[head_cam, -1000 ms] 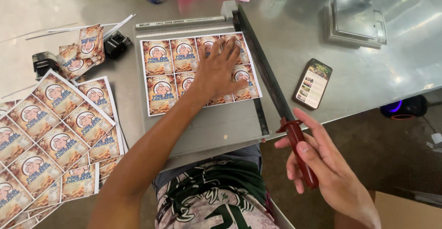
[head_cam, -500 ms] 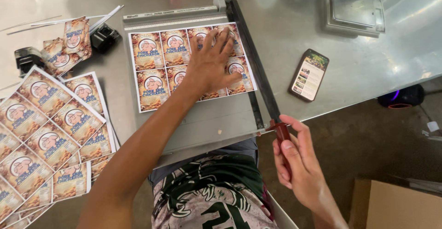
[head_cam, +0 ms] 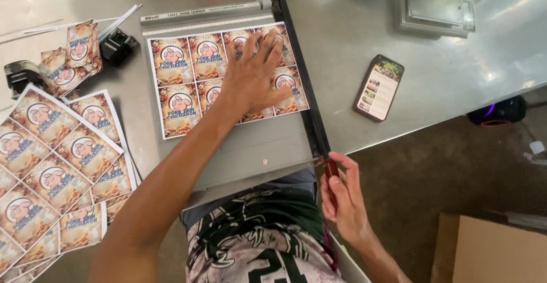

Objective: The person uses a paper trimmer to cut sheets of printed labels into individual pieces. They align the sheet on the trimmer, press down the lever to cut, and then separate the cut pieces. The process is repeated with multiple sheets of labels.

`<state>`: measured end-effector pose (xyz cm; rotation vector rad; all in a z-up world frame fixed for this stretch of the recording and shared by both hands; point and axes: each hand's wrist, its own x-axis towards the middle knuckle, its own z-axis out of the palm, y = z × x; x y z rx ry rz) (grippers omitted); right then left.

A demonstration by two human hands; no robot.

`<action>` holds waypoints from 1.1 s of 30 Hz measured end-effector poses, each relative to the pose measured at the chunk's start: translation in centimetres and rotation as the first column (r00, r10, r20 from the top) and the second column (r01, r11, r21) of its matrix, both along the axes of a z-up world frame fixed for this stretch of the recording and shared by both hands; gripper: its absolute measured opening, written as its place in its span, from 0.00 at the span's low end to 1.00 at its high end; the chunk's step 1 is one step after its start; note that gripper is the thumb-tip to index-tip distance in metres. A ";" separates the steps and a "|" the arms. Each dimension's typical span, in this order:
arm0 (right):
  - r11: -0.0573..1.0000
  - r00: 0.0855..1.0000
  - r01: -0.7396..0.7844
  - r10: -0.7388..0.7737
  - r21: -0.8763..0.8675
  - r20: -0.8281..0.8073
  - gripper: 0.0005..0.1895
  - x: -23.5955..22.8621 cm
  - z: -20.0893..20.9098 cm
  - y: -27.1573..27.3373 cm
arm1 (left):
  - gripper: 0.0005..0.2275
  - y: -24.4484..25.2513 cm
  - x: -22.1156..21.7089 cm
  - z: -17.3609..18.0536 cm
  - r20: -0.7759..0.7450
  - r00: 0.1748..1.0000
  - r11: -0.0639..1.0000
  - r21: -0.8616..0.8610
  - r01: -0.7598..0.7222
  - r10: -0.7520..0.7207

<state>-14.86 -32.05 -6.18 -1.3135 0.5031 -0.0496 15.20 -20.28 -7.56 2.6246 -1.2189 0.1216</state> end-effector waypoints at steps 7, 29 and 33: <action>0.999 0.999 -0.046 0.046 -0.010 0.003 0.32 0.6 6.6 -1.3 | 0.43 0.1 -0.1 0.2 0.006 1.000 0.999 -0.042 0.010 -0.009; 0.963 0.961 -0.235 0.250 -0.133 0.116 0.47 2.4 12.0 -0.7 | 0.44 3.3 -0.2 0.5 0.011 0.999 0.997 -0.070 0.038 -0.037; 0.956 0.961 -0.249 0.263 -0.154 0.080 0.47 2.2 11.6 -1.1 | 0.44 3.2 -0.4 0.7 -0.005 1.000 0.998 -0.057 0.000 -0.001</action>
